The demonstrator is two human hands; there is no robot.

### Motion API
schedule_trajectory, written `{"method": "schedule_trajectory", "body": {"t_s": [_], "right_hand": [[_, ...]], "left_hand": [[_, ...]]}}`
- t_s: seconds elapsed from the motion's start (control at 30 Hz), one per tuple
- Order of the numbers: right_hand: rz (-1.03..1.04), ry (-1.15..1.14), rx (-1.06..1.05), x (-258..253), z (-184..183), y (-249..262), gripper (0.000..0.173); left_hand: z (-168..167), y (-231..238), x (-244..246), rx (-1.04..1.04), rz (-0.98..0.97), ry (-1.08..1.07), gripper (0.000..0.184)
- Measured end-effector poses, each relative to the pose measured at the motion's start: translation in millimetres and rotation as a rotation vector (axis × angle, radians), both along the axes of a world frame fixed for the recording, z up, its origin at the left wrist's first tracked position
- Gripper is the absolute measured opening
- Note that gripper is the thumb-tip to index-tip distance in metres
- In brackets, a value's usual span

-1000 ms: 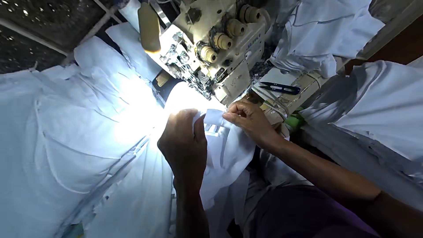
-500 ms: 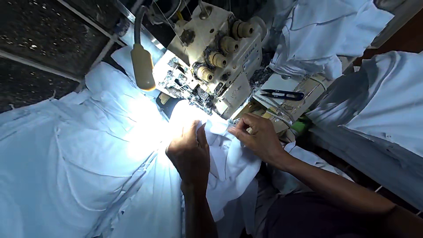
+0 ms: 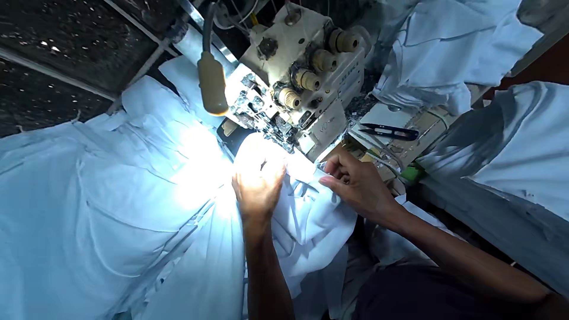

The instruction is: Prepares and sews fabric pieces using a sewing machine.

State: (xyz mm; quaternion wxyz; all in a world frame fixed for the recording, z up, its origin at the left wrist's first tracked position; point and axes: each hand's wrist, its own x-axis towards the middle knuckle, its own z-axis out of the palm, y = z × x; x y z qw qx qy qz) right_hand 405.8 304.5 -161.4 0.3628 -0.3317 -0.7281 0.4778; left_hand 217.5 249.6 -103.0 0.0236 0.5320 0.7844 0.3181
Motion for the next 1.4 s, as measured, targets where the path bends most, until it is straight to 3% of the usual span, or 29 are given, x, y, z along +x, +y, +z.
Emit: {"method": "schedule_trajectory", "body": {"t_s": [0.13, 0.23, 0.33, 0.37, 0.5, 0.7, 0.8, 1.03, 1.1, 1.27, 1.33, 1.4], "right_hand": [[0.037, 0.004, 0.21, 10.5, 0.1, -11.4, 0.014], [-0.004, -0.024, 0.309, 2.8, -1.6, -9.6, 0.017], [-0.085, -0.103, 0.456, -17.3, 6.8, -2.0, 0.015], [-0.111, -0.138, 0.509, -23.3, 10.1, 0.1, 0.015], [-0.18, -0.312, 0.655, -35.5, 22.2, 0.9, 0.015], [-0.196, -0.426, 0.808, -30.2, 24.2, -2.0, 0.014], [-0.193, -0.434, 0.878, -28.2, 23.3, 1.1, 0.015], [-0.15, -0.44, 0.881, -31.6, 24.6, 8.0, 0.019], [-0.155, -0.433, 0.886, -32.6, 24.4, 8.8, 0.019], [-0.157, -0.416, 0.906, -32.8, 22.0, 10.9, 0.016], [-0.145, -0.415, 0.914, -32.3, 21.5, 12.2, 0.017], [-0.128, -0.408, 0.93, -31.8, 20.9, 14.0, 0.017]], "left_hand": [[7.2, -2.3, 11.2, -0.099, 0.07, -0.015, 0.024], [-0.6, -5.1, 9.1, -0.036, 0.147, 0.006, 0.02], [-8.8, -2.2, 0.5, -0.015, 0.211, -0.068, 0.059], [-8.6, 6.7, -2.5, 0.002, 0.216, -0.028, 0.059], [-6.8, 37.0, -14.3, 0.06, 0.205, 0.195, 0.029], [-10.8, 17.5, -7.0, 0.053, 0.18, 0.181, 0.049], [-14.4, 21.8, -10.1, 0.132, 0.178, 0.261, 0.04], [-4.6, 44.8, -32.6, 0.001, 0.237, 0.315, 0.027], [-3.9, 34.3, -32.8, 0.092, 0.192, 0.348, 0.022], [-10.6, -43.0, -12.3, 0.255, -0.064, 0.336, 0.034], [-19.0, -71.9, -7.3, 0.177, -0.142, 0.345, 0.05], [-28.0, -88.9, -8.4, 0.112, -0.16, 0.411, 0.051]]}}
